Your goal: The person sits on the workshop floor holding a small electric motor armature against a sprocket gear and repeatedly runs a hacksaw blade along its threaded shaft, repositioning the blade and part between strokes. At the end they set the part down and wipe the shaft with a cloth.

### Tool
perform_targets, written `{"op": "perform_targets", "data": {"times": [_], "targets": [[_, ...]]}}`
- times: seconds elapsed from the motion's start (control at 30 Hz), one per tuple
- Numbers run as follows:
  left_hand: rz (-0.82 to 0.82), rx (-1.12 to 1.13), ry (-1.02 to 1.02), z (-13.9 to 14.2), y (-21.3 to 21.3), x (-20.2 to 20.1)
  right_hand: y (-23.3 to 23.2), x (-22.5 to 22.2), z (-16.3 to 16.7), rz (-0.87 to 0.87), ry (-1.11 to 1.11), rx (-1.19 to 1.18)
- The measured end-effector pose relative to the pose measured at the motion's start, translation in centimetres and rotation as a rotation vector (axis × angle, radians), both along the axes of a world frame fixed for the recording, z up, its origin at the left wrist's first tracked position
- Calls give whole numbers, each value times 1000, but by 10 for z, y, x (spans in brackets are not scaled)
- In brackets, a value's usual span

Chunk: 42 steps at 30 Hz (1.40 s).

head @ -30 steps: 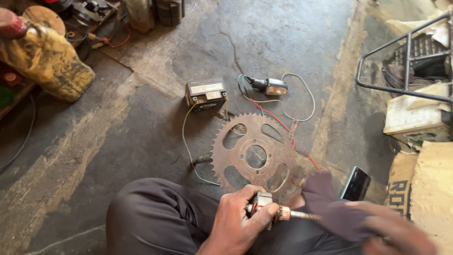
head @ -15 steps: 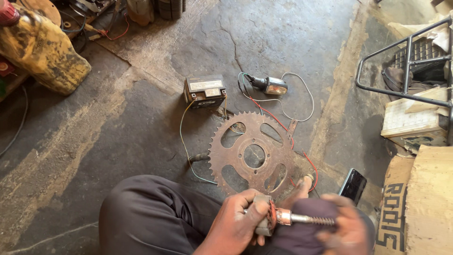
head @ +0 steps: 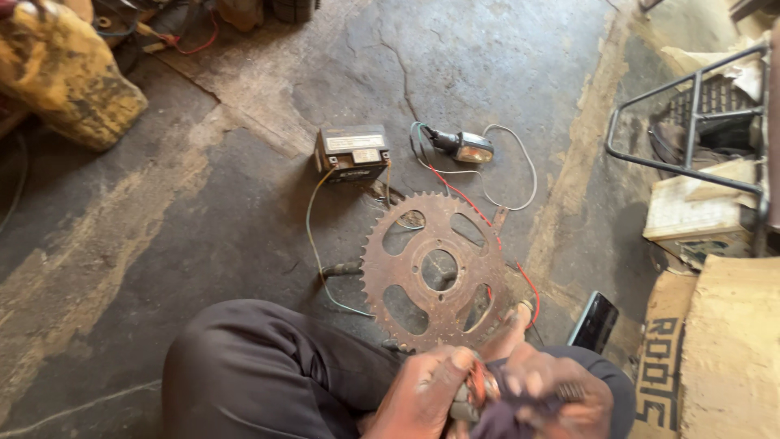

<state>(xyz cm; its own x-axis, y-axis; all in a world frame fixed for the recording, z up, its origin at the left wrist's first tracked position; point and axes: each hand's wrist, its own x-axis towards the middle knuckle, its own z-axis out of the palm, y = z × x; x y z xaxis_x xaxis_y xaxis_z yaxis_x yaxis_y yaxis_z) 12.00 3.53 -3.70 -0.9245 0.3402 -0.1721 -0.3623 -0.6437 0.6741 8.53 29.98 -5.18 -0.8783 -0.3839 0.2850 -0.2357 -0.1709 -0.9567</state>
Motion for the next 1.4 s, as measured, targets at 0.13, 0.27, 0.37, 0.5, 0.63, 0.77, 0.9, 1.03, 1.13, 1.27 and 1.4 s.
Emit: {"op": "perform_targets", "data": {"times": [0.13, 0.27, 0.37, 0.5, 0.63, 0.77, 0.9, 1.03, 1.13, 1.27, 1.4], "targets": [[170, -309, -18, 8, -5, 1, 17, 21, -50, -391, -126, 36], [310, -307, 52, 14, -12, -1, 24, 24, -92, -619, -189, 55], [282, -268, -12, 16, -13, -5, 44, 4, -74, -684, -162, -147], [298, -367, 39, 18, -15, -6, 64, -4, -2, -366, -19, -61], [347, -482, 189, 20, -18, -3, 33, 3, 43, -362, 142, 133], [339, -427, 166, 22, -19, -6, -5, 3, 58, -705, 216, 351], [355, -498, 171, 21, -24, -7, -10, -7, 69, -603, 82, 10], [370, -584, 223, 18, -21, -5, -10, 2, 75, -469, -90, 122], [373, -657, 272, 18, -21, -4, -18, 8, 69, -298, -180, 83], [426, -683, 300, 22, -27, -7, -15, -4, 57, -232, -290, -334], [435, -613, 225, 27, -43, -9, 38, -5, 54, -552, -288, -58]]}}
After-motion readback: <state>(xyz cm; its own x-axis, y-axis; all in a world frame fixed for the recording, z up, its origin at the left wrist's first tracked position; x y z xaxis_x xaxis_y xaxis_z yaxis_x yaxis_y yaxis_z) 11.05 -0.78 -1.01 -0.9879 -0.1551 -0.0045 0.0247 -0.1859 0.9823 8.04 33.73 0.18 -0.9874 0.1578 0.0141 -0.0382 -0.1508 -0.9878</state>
